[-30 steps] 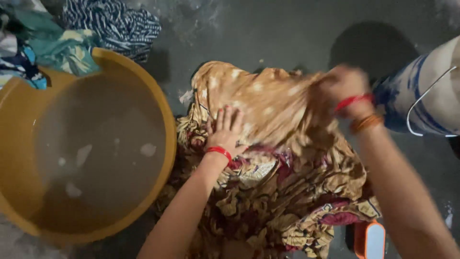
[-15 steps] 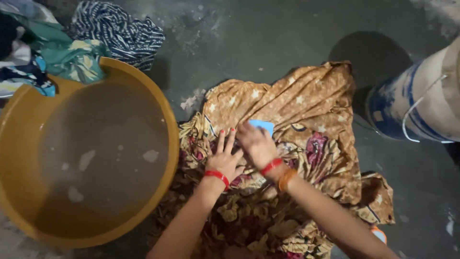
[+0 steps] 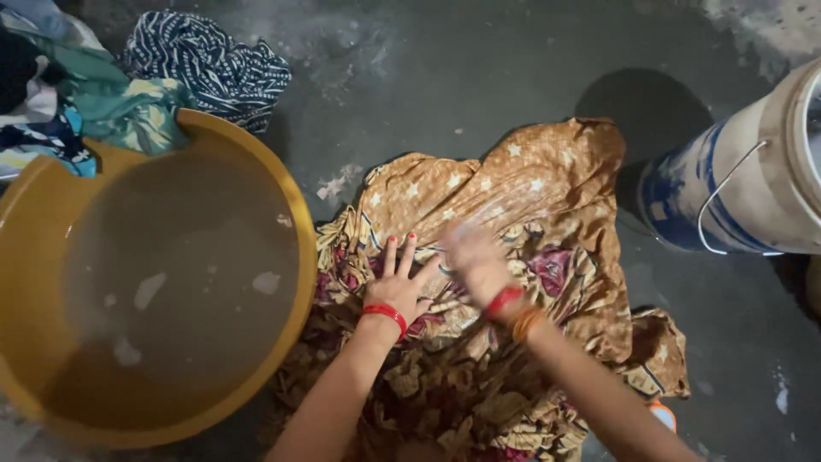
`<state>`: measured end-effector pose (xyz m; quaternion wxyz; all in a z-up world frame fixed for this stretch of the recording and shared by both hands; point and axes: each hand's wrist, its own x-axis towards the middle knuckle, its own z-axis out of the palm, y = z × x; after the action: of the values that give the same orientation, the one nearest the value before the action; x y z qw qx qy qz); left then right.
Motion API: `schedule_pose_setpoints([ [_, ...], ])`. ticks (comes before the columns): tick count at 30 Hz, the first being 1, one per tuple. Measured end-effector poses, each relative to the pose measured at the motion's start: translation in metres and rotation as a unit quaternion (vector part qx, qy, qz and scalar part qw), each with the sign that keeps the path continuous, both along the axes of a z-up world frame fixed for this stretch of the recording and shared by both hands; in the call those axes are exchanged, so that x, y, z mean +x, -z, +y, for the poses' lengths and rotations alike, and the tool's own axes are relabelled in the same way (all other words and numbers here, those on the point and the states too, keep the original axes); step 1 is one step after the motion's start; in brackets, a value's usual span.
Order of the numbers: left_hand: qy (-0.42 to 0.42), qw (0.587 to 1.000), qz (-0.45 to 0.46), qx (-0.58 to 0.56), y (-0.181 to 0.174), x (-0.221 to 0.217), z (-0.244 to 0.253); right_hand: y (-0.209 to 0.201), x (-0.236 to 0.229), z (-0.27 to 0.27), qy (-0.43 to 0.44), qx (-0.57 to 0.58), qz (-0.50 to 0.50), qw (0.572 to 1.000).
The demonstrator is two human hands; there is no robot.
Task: Hand washing a large floral patterned fabric on a concrete floor using a bar of soap and water.
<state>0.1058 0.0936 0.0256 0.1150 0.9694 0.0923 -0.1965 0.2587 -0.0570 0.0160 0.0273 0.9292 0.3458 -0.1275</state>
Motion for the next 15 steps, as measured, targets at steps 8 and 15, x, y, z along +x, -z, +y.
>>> schedule_pose_setpoints([
  [8, -0.025, 0.998, -0.027, -0.042, 0.004, -0.004, 0.005, 0.0, 0.065, -0.069, -0.114, 0.212, -0.247, 0.939],
  [15, -0.078, 0.994, -0.026, -0.072, 0.093, 0.014, -0.012, -0.02, 0.025, -0.054, 0.1, 0.33, -0.038, 0.938],
])
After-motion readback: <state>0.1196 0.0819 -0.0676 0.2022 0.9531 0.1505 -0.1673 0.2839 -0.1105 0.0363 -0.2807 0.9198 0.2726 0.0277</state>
